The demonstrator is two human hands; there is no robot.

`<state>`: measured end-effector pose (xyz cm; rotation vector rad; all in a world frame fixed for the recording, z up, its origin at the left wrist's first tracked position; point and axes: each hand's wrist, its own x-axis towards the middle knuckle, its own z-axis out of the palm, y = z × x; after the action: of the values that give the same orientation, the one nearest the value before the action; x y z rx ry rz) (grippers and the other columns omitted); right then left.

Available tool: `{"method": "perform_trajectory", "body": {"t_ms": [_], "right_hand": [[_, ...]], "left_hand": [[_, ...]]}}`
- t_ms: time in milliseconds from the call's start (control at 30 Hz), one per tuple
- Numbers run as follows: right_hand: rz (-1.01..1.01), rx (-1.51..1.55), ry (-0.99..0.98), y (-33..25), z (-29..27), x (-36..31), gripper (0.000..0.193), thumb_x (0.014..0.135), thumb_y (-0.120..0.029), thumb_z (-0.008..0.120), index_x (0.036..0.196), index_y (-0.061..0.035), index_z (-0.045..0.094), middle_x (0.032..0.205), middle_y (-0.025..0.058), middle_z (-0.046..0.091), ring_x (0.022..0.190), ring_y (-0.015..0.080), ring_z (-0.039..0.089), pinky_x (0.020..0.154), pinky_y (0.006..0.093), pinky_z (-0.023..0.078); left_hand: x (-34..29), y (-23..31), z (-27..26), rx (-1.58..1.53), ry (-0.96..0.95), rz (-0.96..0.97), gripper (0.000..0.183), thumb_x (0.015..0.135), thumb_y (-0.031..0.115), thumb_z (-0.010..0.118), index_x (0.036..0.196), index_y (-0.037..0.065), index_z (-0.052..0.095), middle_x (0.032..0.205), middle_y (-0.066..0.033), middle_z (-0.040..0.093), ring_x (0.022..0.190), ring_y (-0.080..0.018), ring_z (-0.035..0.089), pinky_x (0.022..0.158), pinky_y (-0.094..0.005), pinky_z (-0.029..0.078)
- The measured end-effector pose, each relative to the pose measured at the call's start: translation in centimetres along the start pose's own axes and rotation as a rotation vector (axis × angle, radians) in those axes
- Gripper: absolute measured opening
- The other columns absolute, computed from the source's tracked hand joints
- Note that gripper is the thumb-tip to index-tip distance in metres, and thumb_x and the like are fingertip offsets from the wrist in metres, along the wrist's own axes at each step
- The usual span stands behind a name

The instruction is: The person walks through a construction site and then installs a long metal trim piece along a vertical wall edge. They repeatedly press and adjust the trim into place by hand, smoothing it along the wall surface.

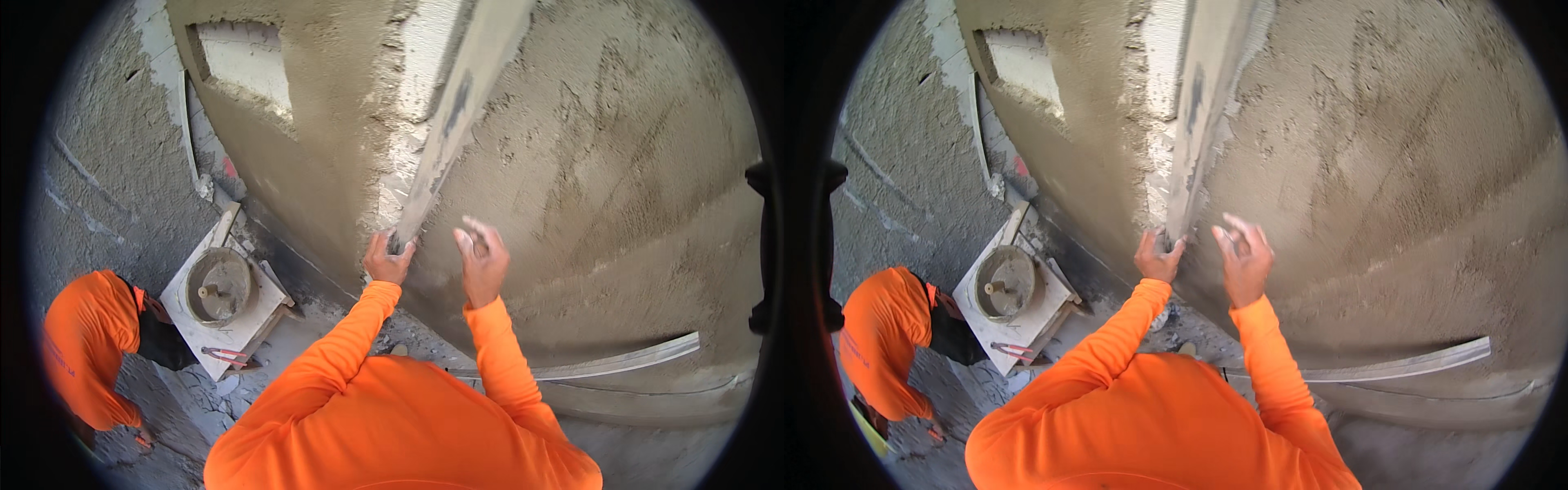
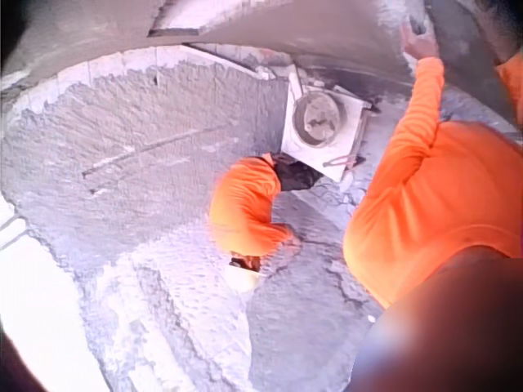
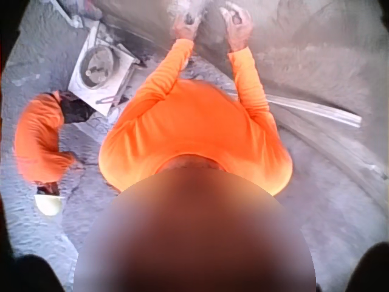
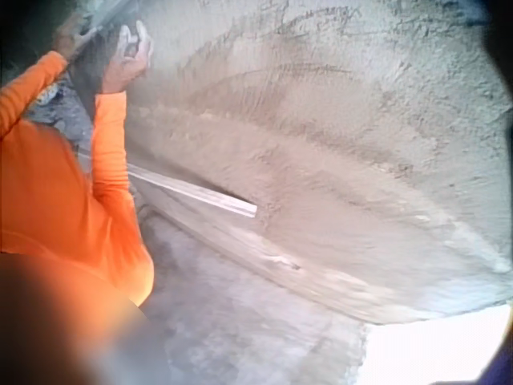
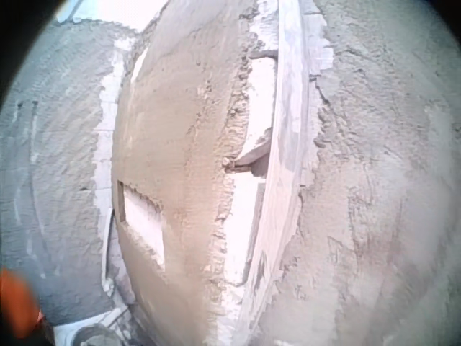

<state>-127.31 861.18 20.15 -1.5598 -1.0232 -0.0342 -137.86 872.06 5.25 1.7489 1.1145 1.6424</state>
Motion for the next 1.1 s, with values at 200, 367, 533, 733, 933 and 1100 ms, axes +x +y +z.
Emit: {"method": "perform_trajectory", "body": {"t_ms": [200,367,533,733,933,1100], "right_hand": [[-0.155,0.055,-0.013,-4.9,3.1,7.6,0.055,0.077,-0.020,0.094,0.123,0.0008,0.071,0.102,0.0119,0.073,0.071,0.0145,0.061,0.061,0.0296,0.050],[-0.158,0.183,-0.047,-4.7,4.6,9.5,0.058,0.073,-0.026,0.096,0.118,0.0027,0.071,0.090,0.0170,0.074,0.061,0.0213,0.064,0.059,0.0338,0.052],[-0.121,0.200,-0.106,-3.8,4.1,9.7,0.057,0.073,-0.025,0.096,0.116,0.0024,0.071,0.088,0.0156,0.074,0.059,0.0162,0.059,0.057,0.0319,0.050],[-0.163,0.300,-0.069,-4.1,4.5,10.0,0.057,0.072,-0.027,0.097,0.114,0.0039,0.072,0.086,0.0162,0.074,0.057,0.0141,0.055,0.055,0.0311,0.048],[-0.072,0.205,-0.199,-4.6,2.8,10.3,0.052,0.077,-0.018,0.095,0.115,0.0083,0.072,0.092,0.0123,0.077,0.073,0.0076,0.062,0.063,0.0261,0.053],[-0.149,0.216,-0.124,-4.9,2.8,10.6,0.057,0.074,-0.024,0.096,0.114,0.0083,0.072,0.090,0.0165,0.076,0.073,0.0158,0.065,0.064,0.0309,0.053]], "left_hand": [[0.0,-0.5,0.2,0.090,-0.004,0.056,0.045,0.071,0.024,0.093,0.105,0.005,0.070,0.098,-0.0145,0.069,0.089,-0.0365,0.069,0.081,-0.0436,0.056],[0.3,-0.4,0.0,0.153,-0.044,0.066,0.045,0.070,0.024,0.091,0.106,0.006,0.070,0.100,-0.0155,0.069,0.096,-0.0400,0.067,0.099,-0.0504,0.051],[1.7,0.1,-2.1,0.199,-0.154,0.174,0.049,0.073,0.024,0.087,0.114,0.006,0.069,0.110,-0.0149,0.071,0.107,-0.0395,0.067,0.112,-0.0547,0.045],[9.8,5.3,-8.0,0.036,-0.099,0.353,0.038,0.082,0.010,0.074,0.119,0.003,0.069,0.114,-0.0159,0.071,0.109,-0.0391,0.067,0.105,-0.0467,0.049],[17.0,11.5,-10.4,0.124,-0.491,0.430,0.029,0.084,0.008,0.082,0.111,0.004,0.073,0.107,-0.0159,0.074,0.100,-0.0342,0.072,0.090,-0.0375,0.056],[17.1,9.9,-12.5,0.259,-0.489,0.326,0.028,0.083,0.010,0.085,0.108,0.004,0.075,0.107,-0.0154,0.075,0.100,-0.0324,0.073,0.091,-0.0373,0.055]]}}
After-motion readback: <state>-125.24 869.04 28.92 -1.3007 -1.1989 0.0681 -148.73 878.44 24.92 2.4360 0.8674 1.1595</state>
